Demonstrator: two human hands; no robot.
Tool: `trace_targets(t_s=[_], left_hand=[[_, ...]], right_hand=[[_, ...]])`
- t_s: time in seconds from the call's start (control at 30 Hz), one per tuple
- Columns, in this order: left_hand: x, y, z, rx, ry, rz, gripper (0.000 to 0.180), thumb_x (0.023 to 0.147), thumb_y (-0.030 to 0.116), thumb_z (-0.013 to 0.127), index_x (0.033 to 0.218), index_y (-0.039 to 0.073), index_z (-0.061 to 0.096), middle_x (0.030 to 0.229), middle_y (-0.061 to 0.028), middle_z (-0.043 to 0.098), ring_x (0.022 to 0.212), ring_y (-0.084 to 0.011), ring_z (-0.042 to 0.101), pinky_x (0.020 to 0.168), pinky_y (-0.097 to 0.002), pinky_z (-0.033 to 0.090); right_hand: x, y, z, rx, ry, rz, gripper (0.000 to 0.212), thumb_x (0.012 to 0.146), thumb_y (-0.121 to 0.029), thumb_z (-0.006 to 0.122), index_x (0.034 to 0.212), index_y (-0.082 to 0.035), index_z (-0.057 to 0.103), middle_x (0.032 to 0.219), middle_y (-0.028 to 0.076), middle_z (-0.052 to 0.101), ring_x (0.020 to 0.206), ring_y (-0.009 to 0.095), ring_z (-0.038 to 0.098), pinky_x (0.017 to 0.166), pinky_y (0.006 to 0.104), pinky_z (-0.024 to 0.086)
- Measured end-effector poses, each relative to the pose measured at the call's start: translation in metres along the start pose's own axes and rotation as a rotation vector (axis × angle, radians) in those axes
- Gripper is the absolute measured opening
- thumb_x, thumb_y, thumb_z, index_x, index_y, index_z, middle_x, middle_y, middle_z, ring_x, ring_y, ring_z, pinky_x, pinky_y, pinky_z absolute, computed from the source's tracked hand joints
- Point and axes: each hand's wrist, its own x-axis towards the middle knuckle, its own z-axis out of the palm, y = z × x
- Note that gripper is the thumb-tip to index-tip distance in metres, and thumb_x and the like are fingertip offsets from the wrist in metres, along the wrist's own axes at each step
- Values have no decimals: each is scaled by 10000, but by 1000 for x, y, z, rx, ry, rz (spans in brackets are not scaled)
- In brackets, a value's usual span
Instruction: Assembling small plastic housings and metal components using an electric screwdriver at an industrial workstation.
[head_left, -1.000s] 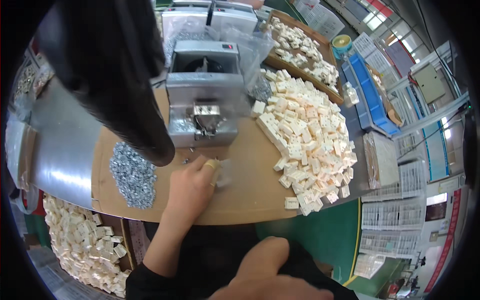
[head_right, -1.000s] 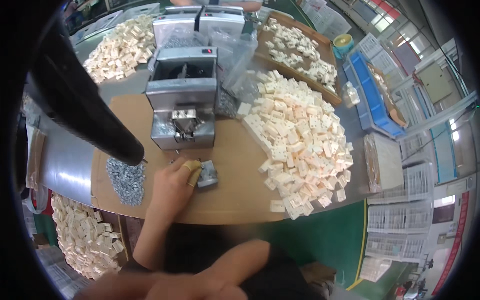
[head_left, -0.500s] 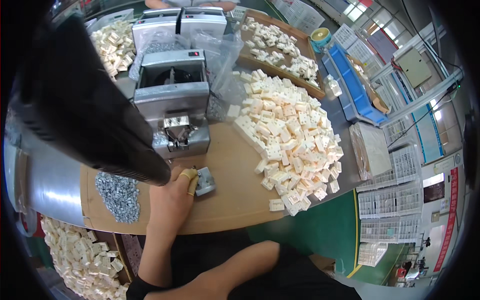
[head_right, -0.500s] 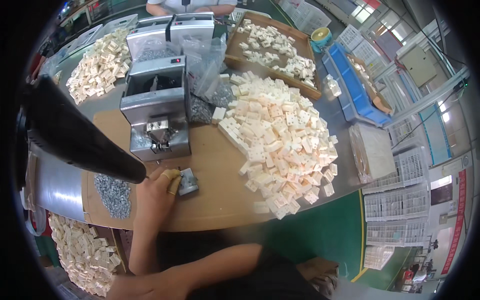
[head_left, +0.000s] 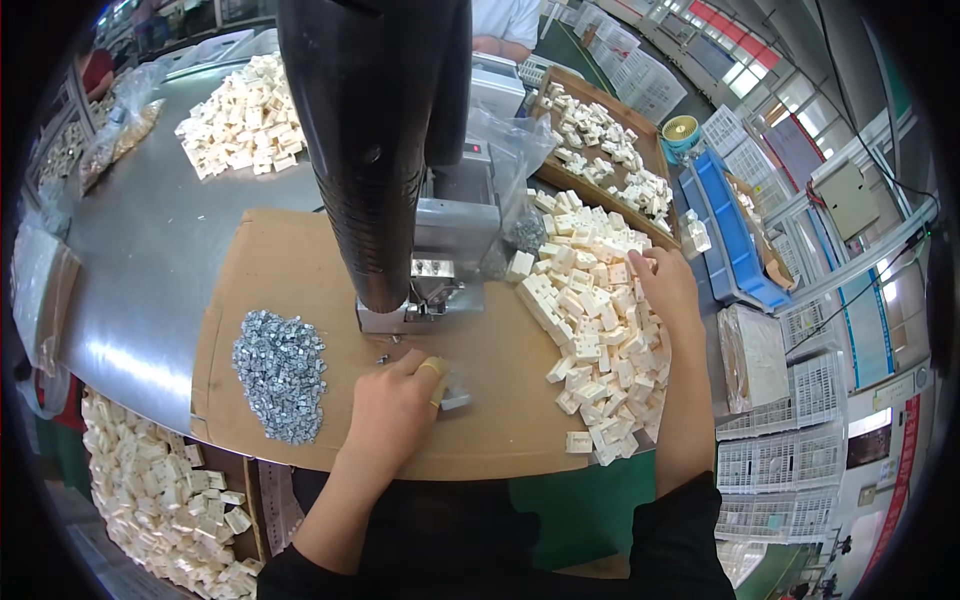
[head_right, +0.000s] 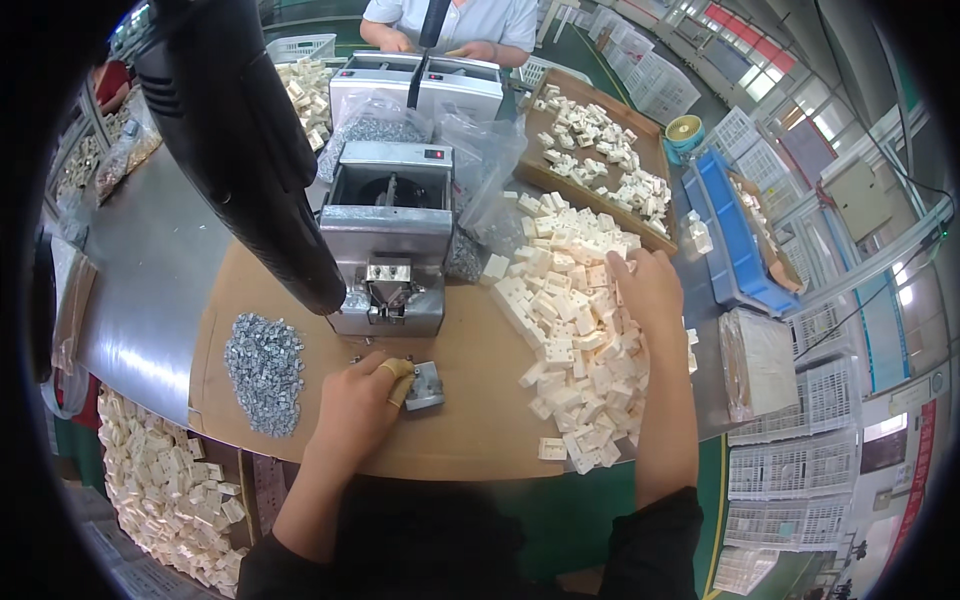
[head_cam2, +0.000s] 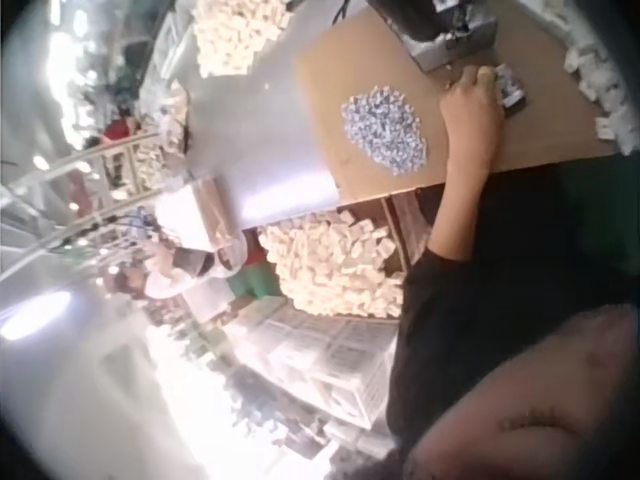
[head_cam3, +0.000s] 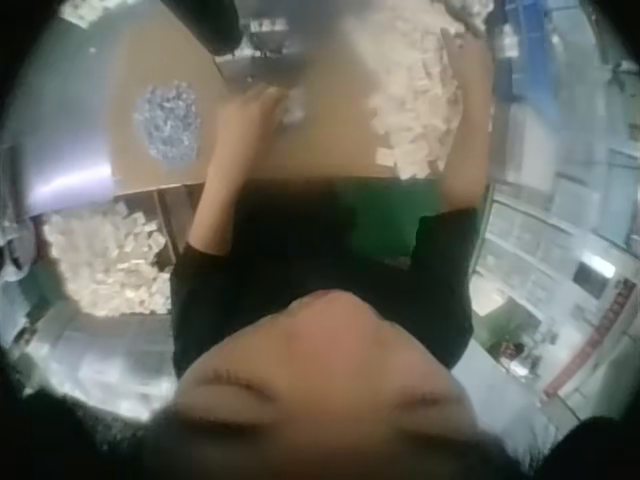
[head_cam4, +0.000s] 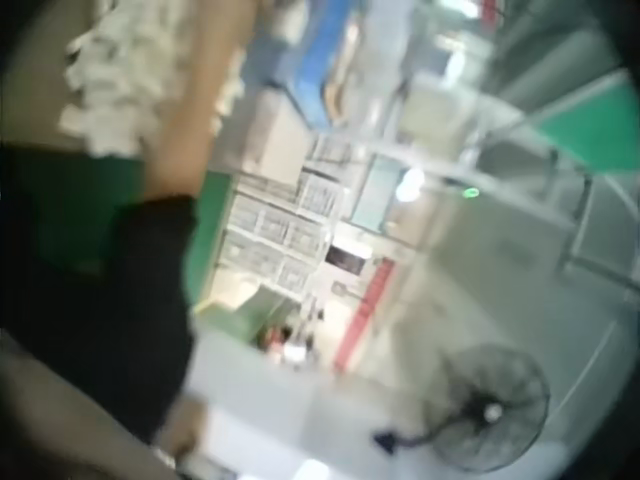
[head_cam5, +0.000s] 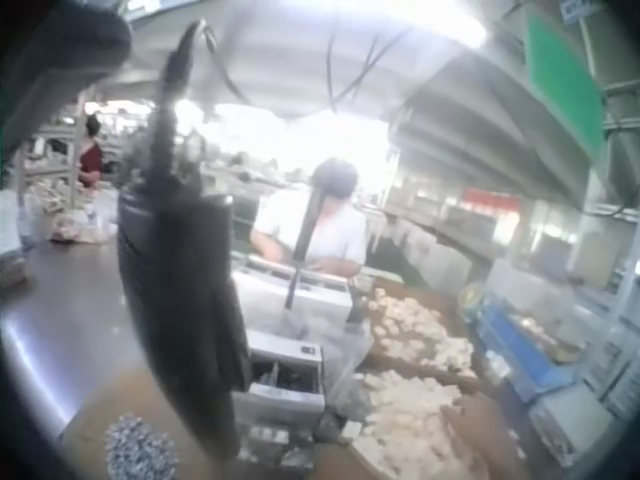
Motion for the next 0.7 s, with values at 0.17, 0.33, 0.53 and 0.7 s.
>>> trace_targets(t_s=[0.17,0.33,0.53,0.7], left_hand=[[-5,-1,-4,-14,-6,-21,95,840,136,725,923,93,708,866,-64,683,743,-317,676,644,-417,547],[-6,-5,-2,-39,-16,-53,90,842,136,722,921,96,707,869,-62,683,756,-316,677,654,-418,546],[-6,-9,-5,-3,-22,-45,95,837,138,727,919,96,704,861,-61,680,759,-312,678,652,-420,546],[4,-7,3,-40,-27,-41,111,826,144,741,919,98,702,847,-58,674,744,-308,679,636,-407,548]], right_hand=[[-2,8,-1,-103,-131,27,321,877,-314,713,1031,-32,710,853,148,664,836,343,641,770,431,492],[-25,-25,-24,333,28,144,211,881,-137,696,1051,-12,687,863,97,683,746,186,659,690,317,502],[-134,-108,-5,1584,-334,267,261,936,-35,621,1188,14,576,1007,104,674,916,218,701,711,305,601],[-159,-128,19,2330,-533,692,290,925,-56,625,1208,-18,574,951,109,648,827,240,684,671,299,592]])
